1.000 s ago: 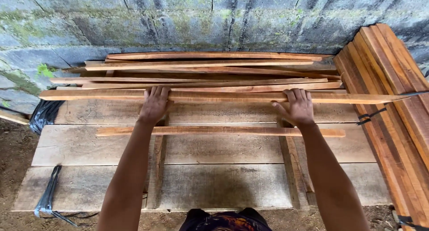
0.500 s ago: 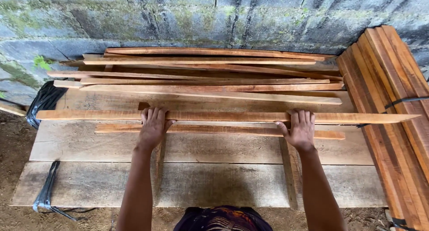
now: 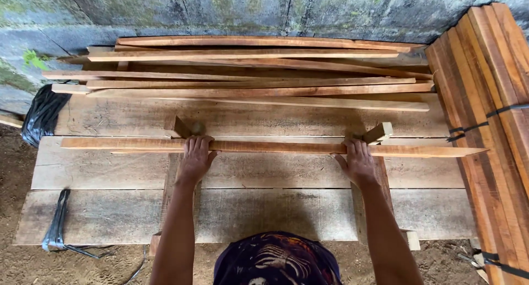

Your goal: Sorting and arranging thin wooden strips on a workbench in a workshop.

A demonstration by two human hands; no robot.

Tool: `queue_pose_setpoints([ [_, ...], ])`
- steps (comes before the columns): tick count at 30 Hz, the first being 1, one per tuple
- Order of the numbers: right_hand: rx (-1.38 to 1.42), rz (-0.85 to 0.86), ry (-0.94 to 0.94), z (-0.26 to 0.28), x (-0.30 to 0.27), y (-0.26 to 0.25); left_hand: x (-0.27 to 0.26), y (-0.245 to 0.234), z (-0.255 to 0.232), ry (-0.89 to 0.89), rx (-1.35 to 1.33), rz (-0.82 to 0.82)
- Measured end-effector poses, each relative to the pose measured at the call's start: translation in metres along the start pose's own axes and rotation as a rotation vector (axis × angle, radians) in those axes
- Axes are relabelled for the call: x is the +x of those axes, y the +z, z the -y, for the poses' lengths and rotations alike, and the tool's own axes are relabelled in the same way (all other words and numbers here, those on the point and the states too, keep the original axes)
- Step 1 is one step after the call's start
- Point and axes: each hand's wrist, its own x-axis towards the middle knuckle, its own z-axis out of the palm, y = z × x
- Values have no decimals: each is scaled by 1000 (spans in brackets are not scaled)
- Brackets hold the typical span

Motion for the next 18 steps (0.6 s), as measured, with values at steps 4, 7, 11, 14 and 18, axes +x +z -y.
queue_pose_setpoints([
  [4,23,28,18,2,12,4,11,12,2,-9,-12,-27],
  [7,17,50,18,-6,4,26,8,7,0,0,-26,-45],
  [11,67,91,-6,-1,8,24,6,32,10,10,49,-5],
  [14,58,104,-42,0,11,25,4,29,11,-20,43,94],
  [18,23,112,-33,-13,5,40,6,38,16,-58,-1,204],
])
